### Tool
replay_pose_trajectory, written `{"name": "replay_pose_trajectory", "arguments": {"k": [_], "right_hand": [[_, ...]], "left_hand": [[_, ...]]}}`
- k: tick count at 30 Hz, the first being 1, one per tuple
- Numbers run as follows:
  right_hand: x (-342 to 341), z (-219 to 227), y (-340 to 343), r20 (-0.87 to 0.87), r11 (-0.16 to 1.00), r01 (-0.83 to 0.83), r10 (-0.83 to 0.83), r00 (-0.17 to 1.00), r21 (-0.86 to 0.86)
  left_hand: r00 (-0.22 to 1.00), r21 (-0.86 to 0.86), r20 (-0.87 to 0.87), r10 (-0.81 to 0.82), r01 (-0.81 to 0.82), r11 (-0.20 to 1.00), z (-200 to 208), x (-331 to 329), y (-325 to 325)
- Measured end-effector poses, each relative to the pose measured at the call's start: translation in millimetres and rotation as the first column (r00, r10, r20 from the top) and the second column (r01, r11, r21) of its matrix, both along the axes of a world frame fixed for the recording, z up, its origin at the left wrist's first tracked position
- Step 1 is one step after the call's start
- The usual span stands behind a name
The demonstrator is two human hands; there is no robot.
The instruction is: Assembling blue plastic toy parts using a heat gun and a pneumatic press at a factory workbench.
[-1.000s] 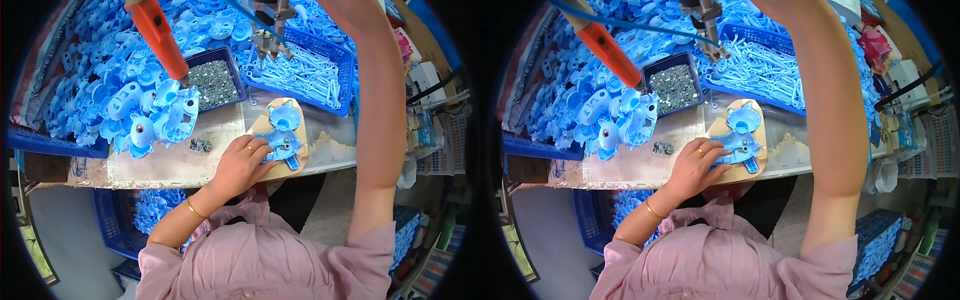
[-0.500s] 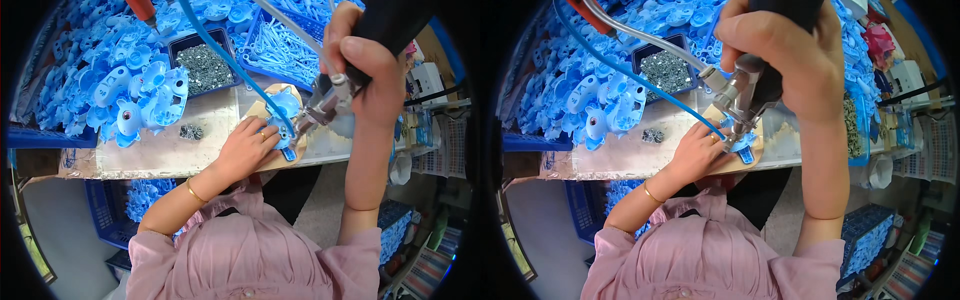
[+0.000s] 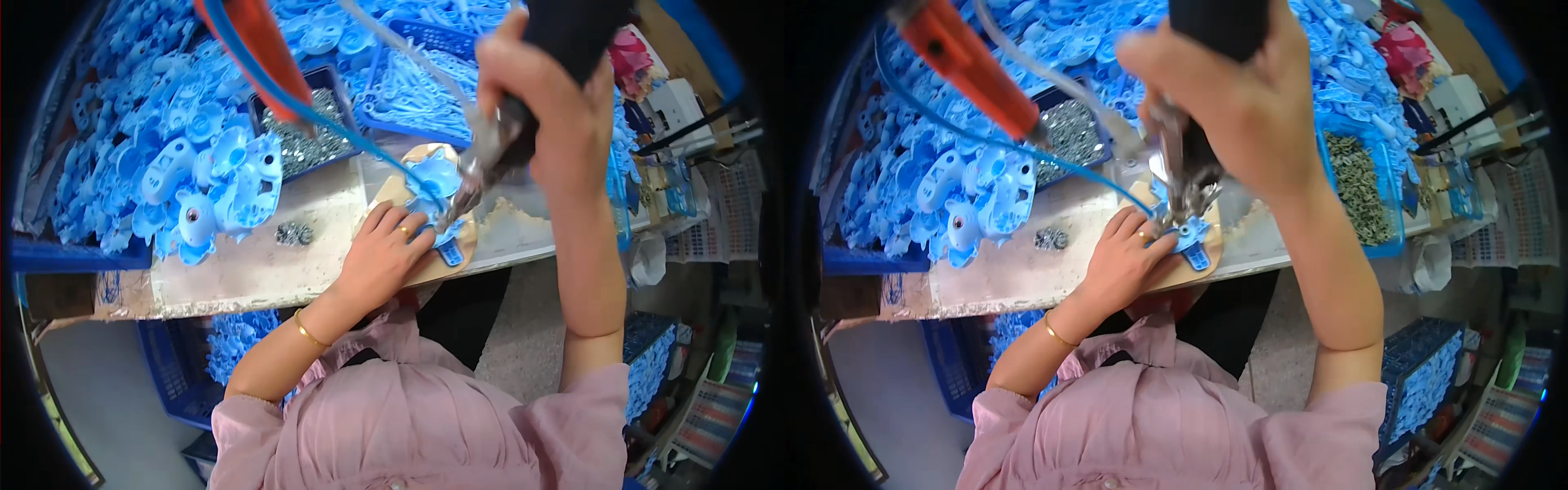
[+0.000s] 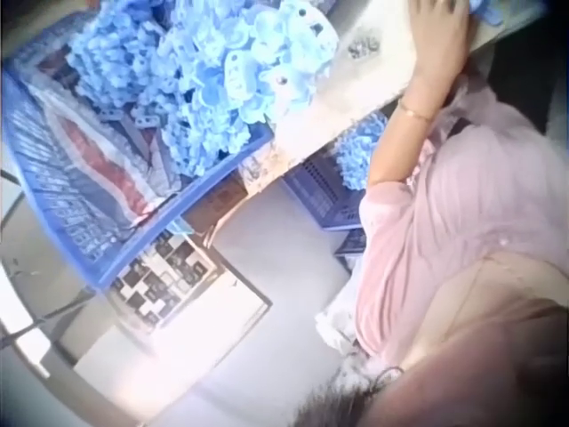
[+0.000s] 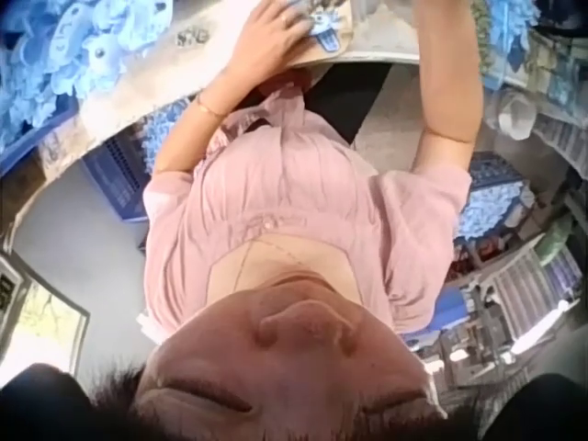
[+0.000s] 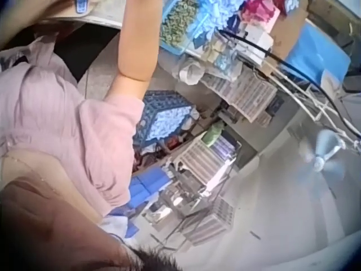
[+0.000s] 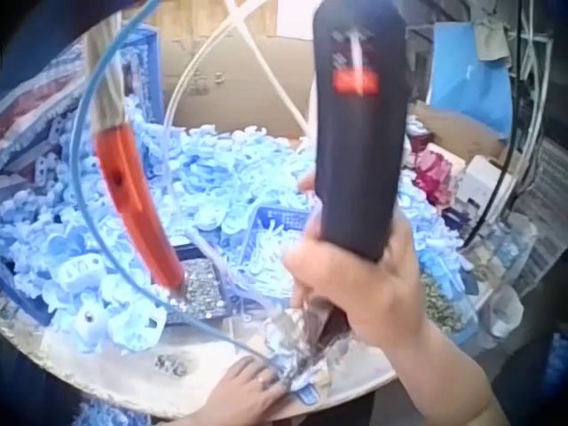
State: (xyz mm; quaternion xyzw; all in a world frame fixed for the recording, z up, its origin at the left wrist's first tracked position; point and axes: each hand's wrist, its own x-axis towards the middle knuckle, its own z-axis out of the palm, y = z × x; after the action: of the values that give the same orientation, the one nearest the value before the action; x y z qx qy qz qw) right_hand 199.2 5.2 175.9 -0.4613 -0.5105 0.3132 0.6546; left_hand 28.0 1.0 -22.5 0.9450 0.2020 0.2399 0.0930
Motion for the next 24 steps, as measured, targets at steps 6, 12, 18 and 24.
{"name": "replay_pose_trajectory", "arguments": {"k": [6, 12, 18, 24], "right_hand": [[69, 52, 50, 0.467, 0.935, -0.199, 0.041, 0.883, 0.293], [182, -13, 60, 0.606, 0.992, 0.105, -0.125, 0.786, 0.068], [303, -149, 42, 0.977, 0.799, 0.596, -0.182, 0.114, 0.08], [334, -185, 47, 0.949, 0.82, 0.485, -0.22, -0.224, 0.304]], "left_hand": [[1.0, -0.051, -0.022, -0.012, 0.011, 0.999, 23, 0, -9], [0.979, -0.633, 0.128, -0.155, 0.202, 0.747, 100, -77, -9], [0.821, -0.672, -0.56, -0.11, -0.372, 0.64, 161, -228, -39], [0.462, -0.158, -0.717, 0.522, -0.837, 0.524, 151, -244, -82]]}}
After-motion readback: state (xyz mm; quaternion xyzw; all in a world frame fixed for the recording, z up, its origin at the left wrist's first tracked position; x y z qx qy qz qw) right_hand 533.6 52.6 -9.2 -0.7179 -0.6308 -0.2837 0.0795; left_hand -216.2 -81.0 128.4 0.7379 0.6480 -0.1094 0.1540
